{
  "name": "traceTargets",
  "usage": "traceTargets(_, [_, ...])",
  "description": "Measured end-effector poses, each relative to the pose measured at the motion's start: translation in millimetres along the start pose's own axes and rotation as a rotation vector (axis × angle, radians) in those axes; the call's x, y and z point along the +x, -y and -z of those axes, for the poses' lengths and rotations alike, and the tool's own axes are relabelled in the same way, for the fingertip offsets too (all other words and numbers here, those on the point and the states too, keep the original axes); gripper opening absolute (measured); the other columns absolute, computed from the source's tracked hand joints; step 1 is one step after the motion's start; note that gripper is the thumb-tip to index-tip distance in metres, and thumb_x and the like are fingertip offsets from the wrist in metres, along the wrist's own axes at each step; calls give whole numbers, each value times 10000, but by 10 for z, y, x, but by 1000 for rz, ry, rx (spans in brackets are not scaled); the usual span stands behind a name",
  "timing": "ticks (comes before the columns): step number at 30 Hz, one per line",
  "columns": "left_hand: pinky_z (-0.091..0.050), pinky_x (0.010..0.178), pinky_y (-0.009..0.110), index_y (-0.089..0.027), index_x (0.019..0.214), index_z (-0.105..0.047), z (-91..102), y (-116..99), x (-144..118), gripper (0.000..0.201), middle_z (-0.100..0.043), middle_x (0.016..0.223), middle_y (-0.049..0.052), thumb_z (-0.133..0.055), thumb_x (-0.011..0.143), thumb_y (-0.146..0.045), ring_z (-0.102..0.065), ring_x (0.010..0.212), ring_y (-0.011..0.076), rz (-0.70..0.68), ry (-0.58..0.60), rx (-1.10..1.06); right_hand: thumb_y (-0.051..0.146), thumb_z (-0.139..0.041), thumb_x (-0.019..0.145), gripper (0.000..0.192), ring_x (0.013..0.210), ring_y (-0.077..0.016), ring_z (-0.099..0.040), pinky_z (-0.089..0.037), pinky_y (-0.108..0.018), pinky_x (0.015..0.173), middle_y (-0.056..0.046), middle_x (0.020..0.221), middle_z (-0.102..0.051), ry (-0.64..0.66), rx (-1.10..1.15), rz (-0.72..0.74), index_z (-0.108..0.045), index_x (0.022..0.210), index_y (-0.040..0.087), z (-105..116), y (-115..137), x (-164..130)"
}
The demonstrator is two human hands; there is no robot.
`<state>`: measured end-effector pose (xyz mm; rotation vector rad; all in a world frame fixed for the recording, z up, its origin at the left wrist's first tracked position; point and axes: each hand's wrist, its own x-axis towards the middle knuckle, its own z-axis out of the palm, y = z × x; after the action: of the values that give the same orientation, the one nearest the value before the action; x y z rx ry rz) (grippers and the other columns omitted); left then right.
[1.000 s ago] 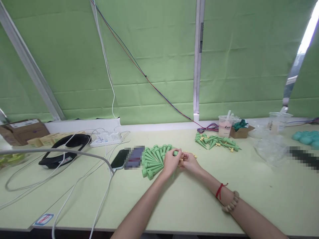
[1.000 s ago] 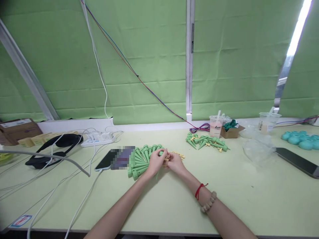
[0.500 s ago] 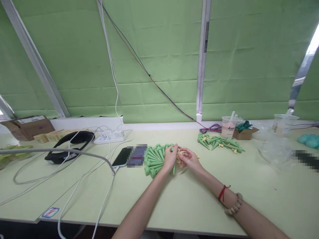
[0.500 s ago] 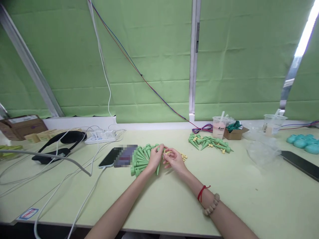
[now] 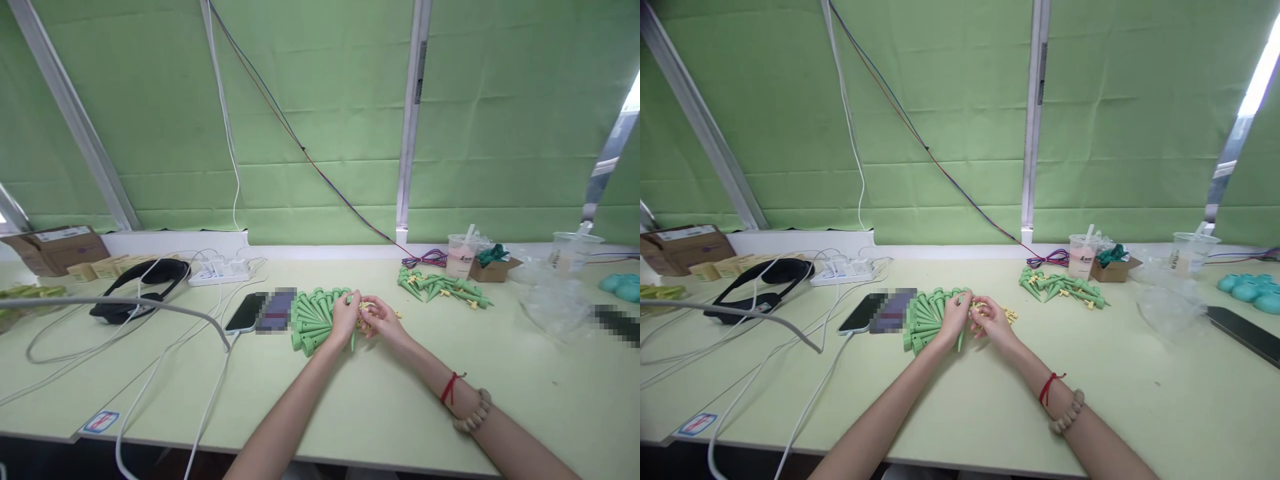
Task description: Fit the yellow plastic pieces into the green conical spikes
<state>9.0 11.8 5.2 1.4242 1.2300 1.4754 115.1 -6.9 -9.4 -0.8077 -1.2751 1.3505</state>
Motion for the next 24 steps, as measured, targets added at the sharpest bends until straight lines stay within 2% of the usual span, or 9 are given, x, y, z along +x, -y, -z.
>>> traceTargets(5, [-391,618,269,-176,565,-566,16,-26,-16,302,-576,600,22,-481,755,-396,-526,591,152,-101,-46,216,396,-769,547,406,608,-120,-609,-528,-225,453,1,820,-598,-33,15,-72,-584,851,201,2,20,-15])
traceTargets(7, [-392,624,271,-176,559,-573,17,-46,-30,313,-579,593,23,-474,758,-395,-531,588,154,-94,-53,249,382,-789,509,396,604,-123,-625,-541,-234,494,4,779,-609,-58,7,-74,-586,784,183,15,9,-3])
traceTargets(11, [-387,605,275,-179,579,-593,11,-57,-58,331,-585,590,20,-463,766,-418,-533,572,156,-56,-45,262,405,-798,483,394,571,-144,-641,-541,-239,499,13,656,-603,-90,-46,13,-572,698,164,52,-49,28])
traceTargets(15, [-379,587,285,-190,589,-592,-3,-19,-56,330,-585,585,19,-469,768,-438,-532,567,165,-24,-48,261,421,-808,465,403,580,-161,-653,-533,-238,459,-13,736,-624,-123,-52,94,-551,635,160,73,-97,51])
traceTargets(19, [-388,597,288,-189,585,-584,-6,11,-27,316,-578,576,14,-483,768,-426,-524,557,159,-26,-41,219,391,-825,446,411,580,-155,-651,-541,-234,475,-14,705,-634,-111,-7,-1,-561,658,159,58,-112,66])
traceTargets(21, [-394,614,281,-180,578,-576,2,-1,-15,322,-571,587,12,-489,769,-425,-523,576,153,-56,-39,179,374,-816,496,387,604,-152,-647,-547,-232,478,-2,683,-626,-88,31,-68,-582,726,168,33,-105,61])
traceTargets(24, [-384,605,264,-169,594,-571,27,-48,-9,340,-548,595,4,-480,783,-437,-500,574,136,-111,-39,119,361,-768,609,327,627,-130,-633,-546,-225,461,-6,788,-632,-35,126,-181,-604,831,187,-8,-68,35])
